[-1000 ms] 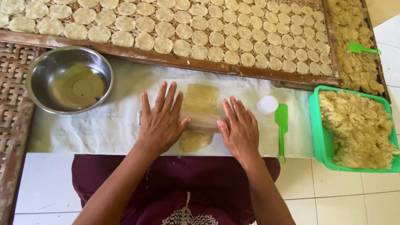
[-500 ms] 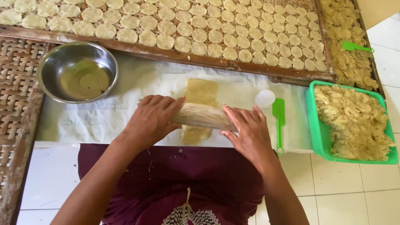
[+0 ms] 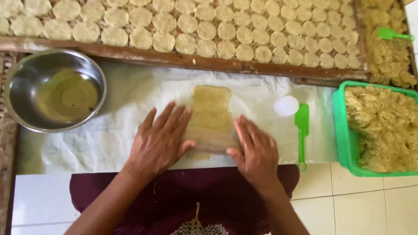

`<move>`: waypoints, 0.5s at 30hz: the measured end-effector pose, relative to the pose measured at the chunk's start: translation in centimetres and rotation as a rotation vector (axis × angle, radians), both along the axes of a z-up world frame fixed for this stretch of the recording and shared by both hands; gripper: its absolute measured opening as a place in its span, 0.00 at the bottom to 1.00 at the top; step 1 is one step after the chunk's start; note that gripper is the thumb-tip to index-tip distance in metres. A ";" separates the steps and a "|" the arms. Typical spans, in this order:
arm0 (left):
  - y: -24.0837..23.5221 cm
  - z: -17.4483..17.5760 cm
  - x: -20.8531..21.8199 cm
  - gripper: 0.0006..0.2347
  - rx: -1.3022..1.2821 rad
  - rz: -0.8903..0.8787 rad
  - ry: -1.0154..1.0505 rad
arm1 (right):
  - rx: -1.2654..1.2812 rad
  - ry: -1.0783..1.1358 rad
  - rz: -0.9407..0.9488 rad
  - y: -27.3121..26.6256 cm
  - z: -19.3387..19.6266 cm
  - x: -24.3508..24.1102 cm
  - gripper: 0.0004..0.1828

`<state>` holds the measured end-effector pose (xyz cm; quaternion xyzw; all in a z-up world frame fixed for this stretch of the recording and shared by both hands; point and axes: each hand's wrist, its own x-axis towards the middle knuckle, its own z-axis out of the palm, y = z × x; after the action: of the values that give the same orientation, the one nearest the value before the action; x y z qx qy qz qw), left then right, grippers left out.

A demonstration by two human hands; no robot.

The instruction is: The person rolls out a piece of dough on a white cloth using a rolling pin. They then use a small white cup to cut circular shapes from the flattened dough and place them onto a large woven tray.

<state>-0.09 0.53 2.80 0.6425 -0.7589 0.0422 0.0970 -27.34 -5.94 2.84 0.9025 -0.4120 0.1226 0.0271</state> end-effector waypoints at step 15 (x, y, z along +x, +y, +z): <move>-10.3 -1.0 2.2 0.29 0.170 0.203 0.161 | 0.193 0.083 -0.077 -12.8 -0.8 3.0 0.32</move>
<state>2.07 -9.77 1.84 0.7230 -0.6808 -0.0643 0.0983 -24.37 -18.72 2.01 0.8886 -0.4550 0.0436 -0.0383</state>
